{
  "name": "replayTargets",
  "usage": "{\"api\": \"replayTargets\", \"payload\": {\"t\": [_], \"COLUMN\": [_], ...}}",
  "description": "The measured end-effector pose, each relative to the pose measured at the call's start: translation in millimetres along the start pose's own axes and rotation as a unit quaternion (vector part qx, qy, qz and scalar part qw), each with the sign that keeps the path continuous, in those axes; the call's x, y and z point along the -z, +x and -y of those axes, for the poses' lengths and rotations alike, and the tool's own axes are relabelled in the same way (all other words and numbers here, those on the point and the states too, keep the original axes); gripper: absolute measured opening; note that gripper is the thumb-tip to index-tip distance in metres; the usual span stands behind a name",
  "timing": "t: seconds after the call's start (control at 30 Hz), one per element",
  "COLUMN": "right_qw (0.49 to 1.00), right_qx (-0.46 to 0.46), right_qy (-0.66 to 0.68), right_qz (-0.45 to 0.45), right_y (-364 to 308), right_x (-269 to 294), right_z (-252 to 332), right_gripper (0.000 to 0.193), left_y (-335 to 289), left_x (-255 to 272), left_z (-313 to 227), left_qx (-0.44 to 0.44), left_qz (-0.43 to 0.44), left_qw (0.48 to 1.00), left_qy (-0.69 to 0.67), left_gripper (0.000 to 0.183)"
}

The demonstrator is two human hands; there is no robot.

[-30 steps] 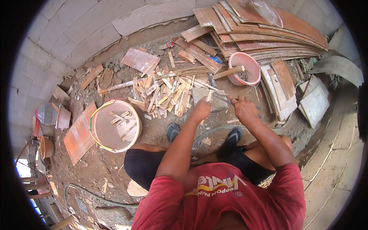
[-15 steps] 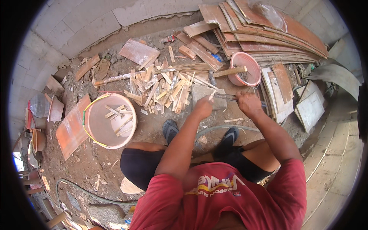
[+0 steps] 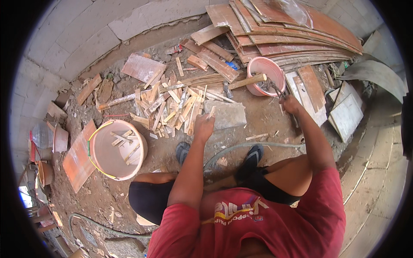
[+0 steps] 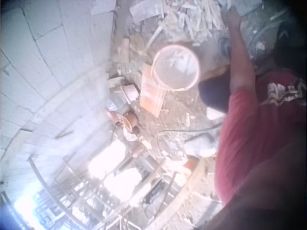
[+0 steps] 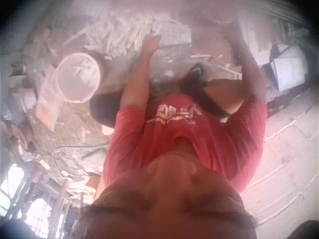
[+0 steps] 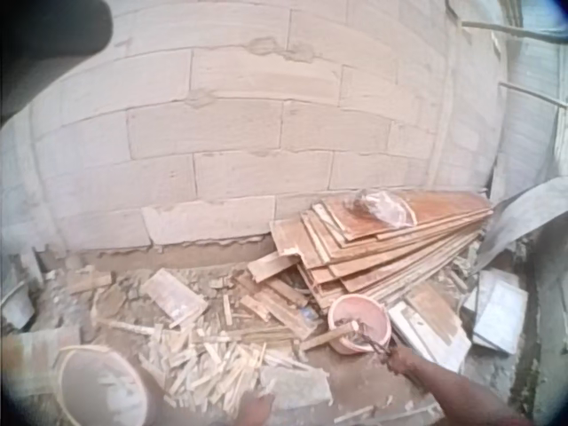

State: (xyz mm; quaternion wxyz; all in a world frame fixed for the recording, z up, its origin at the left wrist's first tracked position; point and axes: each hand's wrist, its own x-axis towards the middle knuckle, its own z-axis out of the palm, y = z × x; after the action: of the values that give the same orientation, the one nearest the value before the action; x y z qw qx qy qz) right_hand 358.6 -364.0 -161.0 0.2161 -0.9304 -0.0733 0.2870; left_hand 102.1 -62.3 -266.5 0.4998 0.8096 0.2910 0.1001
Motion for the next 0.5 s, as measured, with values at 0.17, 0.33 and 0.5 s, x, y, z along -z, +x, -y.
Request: {"api": "replayTargets", "payload": {"t": [0.17, 0.33, 0.5], "right_qw": [0.987, 0.947, 0.966], "right_qx": [-0.036, 0.055, 0.092], "right_qy": [-0.147, -0.317, -0.219], "right_qz": [0.062, -0.015, -0.101], "right_y": [72, 115, 151], "right_x": [17, 6, -28], "right_z": [-12, -31, -85], "right_gripper": [0.024, 0.031, 0.032], "left_y": [8, 4, -8], "left_x": [0, -6, -5], "left_z": [-1, 7, 18], "left_qx": [0.061, 0.242, 0.277], "left_qz": [-0.028, 0.036, 0.086], "left_qw": [0.990, 0.897, 0.858], "left_qy": [-0.121, -0.367, -0.424], "left_gripper": [0.030, 0.037, 0.042]}}
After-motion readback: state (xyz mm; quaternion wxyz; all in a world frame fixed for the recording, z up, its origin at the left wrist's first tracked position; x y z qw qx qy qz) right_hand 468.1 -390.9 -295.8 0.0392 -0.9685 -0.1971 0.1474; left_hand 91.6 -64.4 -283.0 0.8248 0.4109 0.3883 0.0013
